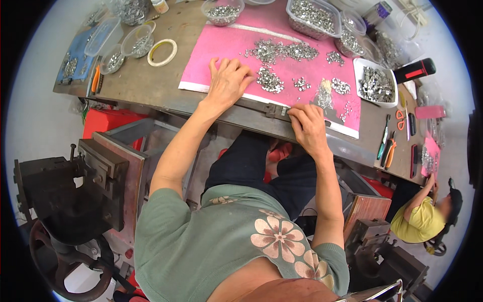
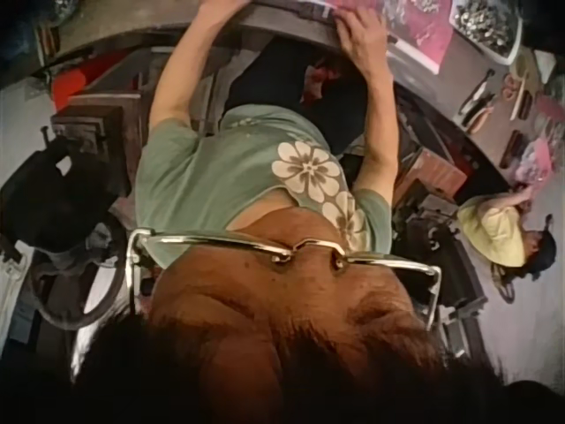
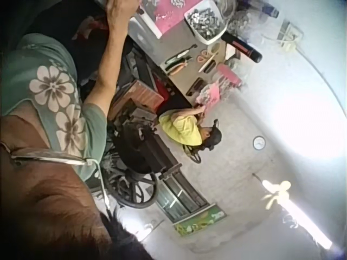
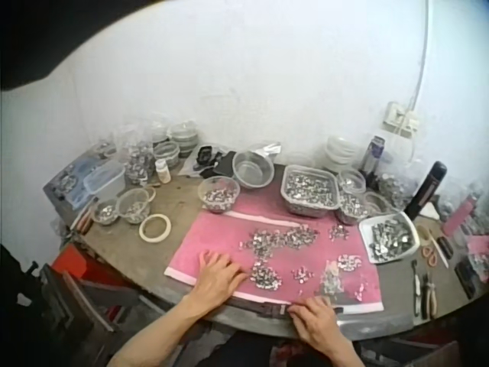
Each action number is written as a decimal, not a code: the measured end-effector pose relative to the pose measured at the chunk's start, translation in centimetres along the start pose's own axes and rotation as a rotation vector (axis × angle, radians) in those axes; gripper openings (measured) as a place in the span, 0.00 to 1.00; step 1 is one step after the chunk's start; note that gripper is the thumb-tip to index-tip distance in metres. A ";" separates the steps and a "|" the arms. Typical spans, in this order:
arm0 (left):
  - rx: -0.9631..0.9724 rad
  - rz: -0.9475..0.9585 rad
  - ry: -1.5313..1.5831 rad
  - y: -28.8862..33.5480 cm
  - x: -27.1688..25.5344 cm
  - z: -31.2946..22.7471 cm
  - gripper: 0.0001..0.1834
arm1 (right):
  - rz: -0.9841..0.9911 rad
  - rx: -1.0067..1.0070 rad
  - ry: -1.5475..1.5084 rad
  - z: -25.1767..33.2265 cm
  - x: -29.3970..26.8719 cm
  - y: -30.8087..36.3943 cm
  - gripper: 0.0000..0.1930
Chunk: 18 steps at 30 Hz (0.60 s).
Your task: Assembling and inspecting small metal components on a workspace using tools like a brush and ruler.
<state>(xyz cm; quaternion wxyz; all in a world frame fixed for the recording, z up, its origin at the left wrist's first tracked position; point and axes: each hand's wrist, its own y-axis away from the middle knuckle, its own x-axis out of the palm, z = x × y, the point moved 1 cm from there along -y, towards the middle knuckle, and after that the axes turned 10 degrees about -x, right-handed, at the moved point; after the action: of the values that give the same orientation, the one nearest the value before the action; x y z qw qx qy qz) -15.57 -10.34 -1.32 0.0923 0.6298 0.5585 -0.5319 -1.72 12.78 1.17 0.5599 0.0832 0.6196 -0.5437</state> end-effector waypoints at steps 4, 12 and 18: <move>0.000 -0.006 -0.016 0.2 -0.3 0.0 0.06 | -0.073 0.115 -0.081 -1.0 0.3 -1.0 0.07; -0.057 0.029 -0.003 0.0 0.1 0.1 0.05 | 0.029 0.194 0.071 -2.9 2.8 -4.2 0.05; -0.054 0.013 0.021 0.1 -0.1 0.0 0.04 | 0.038 0.193 0.078 -3.6 1.7 -3.1 0.05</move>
<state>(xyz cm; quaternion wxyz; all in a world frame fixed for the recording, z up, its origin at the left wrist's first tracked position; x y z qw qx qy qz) -15.50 -10.44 -1.24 0.1071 0.6363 0.5694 -0.5094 -6.66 13.47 0.85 0.5352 0.1696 0.5839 -0.5864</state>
